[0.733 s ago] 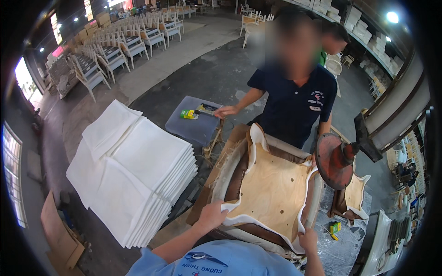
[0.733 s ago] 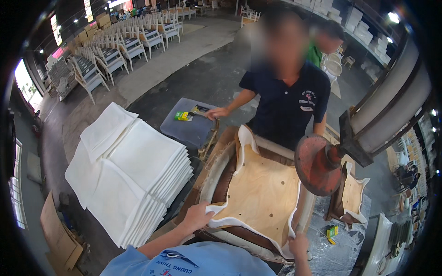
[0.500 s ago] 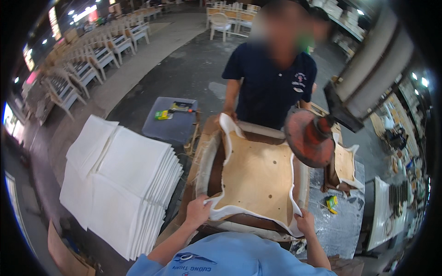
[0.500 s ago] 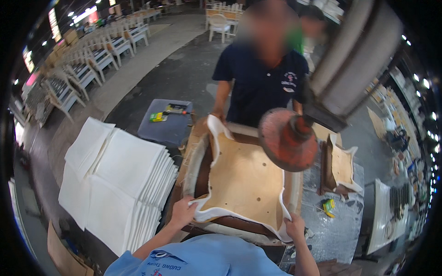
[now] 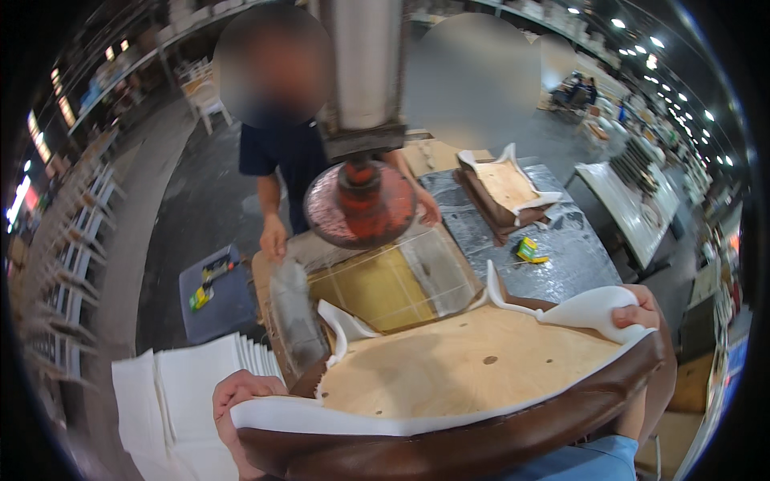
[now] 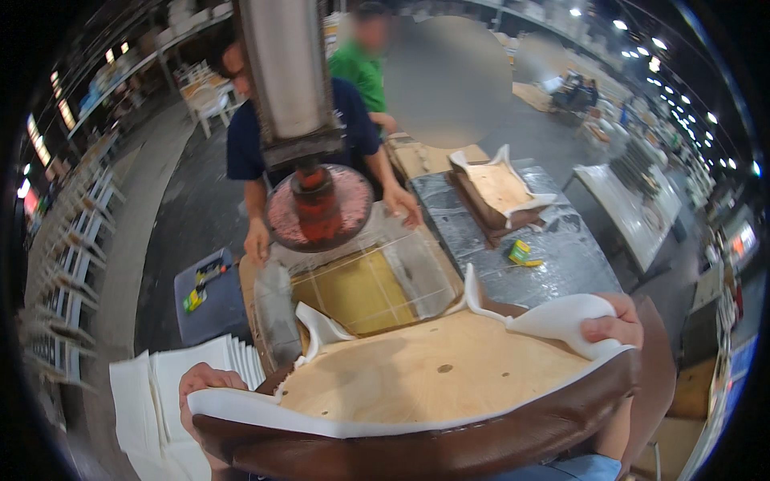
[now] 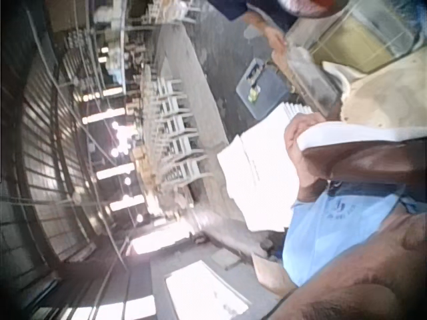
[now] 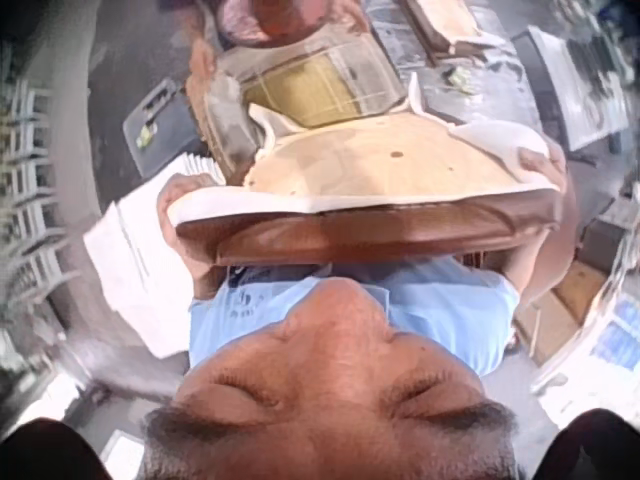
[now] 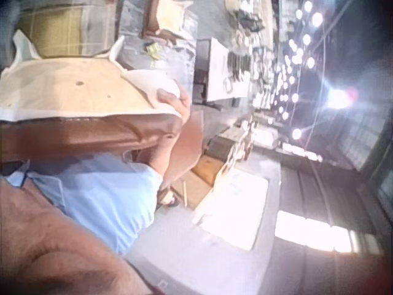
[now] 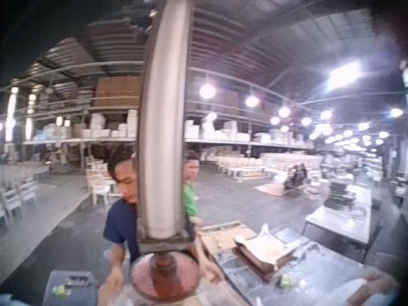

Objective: The person staples white fabric to a chair base using a pneumatic staple gun while a coworker assists. They flip the chair, remove the covered seat, and prepare another base with a new fabric layer.

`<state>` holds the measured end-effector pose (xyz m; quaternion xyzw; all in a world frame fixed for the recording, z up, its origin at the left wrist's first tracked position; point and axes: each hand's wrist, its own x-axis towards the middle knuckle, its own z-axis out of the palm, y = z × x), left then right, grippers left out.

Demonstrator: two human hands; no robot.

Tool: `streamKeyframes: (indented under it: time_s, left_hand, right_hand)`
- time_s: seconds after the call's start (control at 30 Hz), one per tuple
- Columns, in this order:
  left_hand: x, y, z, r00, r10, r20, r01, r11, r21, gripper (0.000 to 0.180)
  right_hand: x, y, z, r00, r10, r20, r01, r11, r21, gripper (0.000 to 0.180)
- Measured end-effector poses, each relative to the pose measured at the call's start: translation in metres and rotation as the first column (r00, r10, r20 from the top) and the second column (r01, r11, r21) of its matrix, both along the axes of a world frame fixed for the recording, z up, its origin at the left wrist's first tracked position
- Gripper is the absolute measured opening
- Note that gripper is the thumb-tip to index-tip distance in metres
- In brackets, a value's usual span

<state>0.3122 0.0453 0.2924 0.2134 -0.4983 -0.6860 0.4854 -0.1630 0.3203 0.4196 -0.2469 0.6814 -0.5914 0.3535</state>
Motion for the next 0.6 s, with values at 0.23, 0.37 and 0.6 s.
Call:
streamKeyframes:
  time_s: [0.23, 0.37, 0.6]
  left_hand:
    - [-0.058, 0.065, -0.004, 0.672, -0.357, -0.648, 0.511, 0.858, 0.057, 0.096]
    - [-0.071, 0.053, -0.035, 0.725, -0.689, -0.013, 0.682, 0.72, -0.126, 0.072]
    - [-0.186, 0.026, -0.035, 0.944, -0.2, -0.262, 0.274, 0.918, 0.285, 0.046]
  right_hand:
    - [0.052, 0.113, 0.022, 0.914, -0.396, -0.092, 0.341, 0.869, -0.358, 0.037]
    - [0.026, 0.128, 0.041, 0.85, -0.427, -0.308, 0.38, 0.902, -0.202, 0.039]
    - [-0.097, -0.004, 0.094, 0.791, -0.221, -0.57, 0.173, 0.975, -0.138, 0.031]
